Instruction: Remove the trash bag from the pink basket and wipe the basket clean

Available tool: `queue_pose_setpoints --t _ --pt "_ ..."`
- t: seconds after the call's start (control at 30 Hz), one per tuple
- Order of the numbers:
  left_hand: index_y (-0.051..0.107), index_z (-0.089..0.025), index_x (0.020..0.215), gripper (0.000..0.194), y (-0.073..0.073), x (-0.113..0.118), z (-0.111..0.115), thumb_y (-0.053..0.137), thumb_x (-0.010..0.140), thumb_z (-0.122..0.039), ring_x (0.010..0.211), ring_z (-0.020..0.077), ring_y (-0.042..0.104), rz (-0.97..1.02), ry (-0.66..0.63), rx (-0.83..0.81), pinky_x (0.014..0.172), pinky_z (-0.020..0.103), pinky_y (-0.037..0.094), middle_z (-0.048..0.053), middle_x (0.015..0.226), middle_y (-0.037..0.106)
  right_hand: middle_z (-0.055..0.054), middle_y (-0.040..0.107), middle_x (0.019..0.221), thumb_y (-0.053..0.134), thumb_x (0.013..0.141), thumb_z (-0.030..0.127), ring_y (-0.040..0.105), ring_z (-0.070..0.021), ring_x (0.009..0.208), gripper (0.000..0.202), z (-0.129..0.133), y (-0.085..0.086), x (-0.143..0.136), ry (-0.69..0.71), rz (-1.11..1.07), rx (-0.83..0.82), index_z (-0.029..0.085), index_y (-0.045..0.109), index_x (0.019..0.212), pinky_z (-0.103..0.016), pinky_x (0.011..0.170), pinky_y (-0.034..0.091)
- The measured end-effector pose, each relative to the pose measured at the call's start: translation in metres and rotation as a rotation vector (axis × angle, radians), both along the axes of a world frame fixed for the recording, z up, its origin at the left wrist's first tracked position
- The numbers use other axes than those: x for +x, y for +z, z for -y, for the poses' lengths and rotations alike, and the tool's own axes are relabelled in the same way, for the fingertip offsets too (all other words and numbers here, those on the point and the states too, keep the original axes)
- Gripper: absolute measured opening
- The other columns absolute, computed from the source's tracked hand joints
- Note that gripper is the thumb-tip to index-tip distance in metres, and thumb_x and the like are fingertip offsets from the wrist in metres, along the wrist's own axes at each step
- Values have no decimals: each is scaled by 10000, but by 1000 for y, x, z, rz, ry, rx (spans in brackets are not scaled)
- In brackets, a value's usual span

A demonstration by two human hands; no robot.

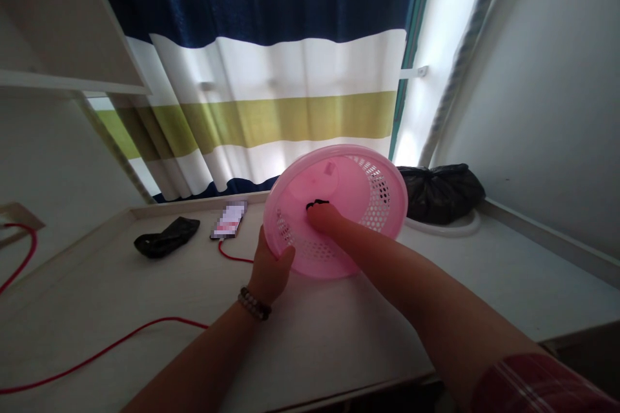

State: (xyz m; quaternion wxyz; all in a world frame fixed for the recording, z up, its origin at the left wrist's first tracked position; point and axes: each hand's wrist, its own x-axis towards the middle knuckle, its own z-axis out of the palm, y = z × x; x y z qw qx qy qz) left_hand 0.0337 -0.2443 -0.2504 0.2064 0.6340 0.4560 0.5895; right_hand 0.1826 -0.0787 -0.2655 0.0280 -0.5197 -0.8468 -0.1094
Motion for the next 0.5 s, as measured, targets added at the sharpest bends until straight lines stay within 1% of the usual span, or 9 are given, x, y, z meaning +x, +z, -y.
queue_pose_setpoints --t 0.13,0.23,0.3,0.4,0.5 --pt "401 -211 1319 642 3 3 5 613 718 -131 1166 252 521 -24 14 17 1036 454 400 99 1255 540 -200 654 1067 393 907 216 627 -280 948 301 14 9 1 18 6 -28 106 646 1028 -398 758 499" --pt "403 -220 1318 652 6 5 7 615 709 -125 1157 250 525 -7 28 20 1025 449 414 90 1231 546 -196 646 1094 459 875 234 632 -271 954 299 33 16 8 106 53 -55 116 603 1109 -385 759 510" --pt "416 -218 1307 647 8 5 8 617 699 -121 1154 250 526 3 30 26 1024 448 414 87 1214 551 -210 632 1110 539 824 235 628 -267 977 385 47 19 14 166 102 -74 102 548 1186 -369 784 509" --pt "420 -213 1307 653 9 4 8 617 691 -119 1156 253 529 11 0 28 1035 450 405 90 1213 554 -225 616 1120 600 777 246 626 -266 981 490 65 20 21 192 134 -96 87 501 1230 -351 799 511" --pt "415 -210 1317 676 7 3 6 616 679 -111 1152 253 539 32 -38 26 1034 447 410 93 1225 554 -235 597 1150 613 768 259 617 -272 996 506 69 17 21 205 141 -94 82 503 1230 -361 838 503"
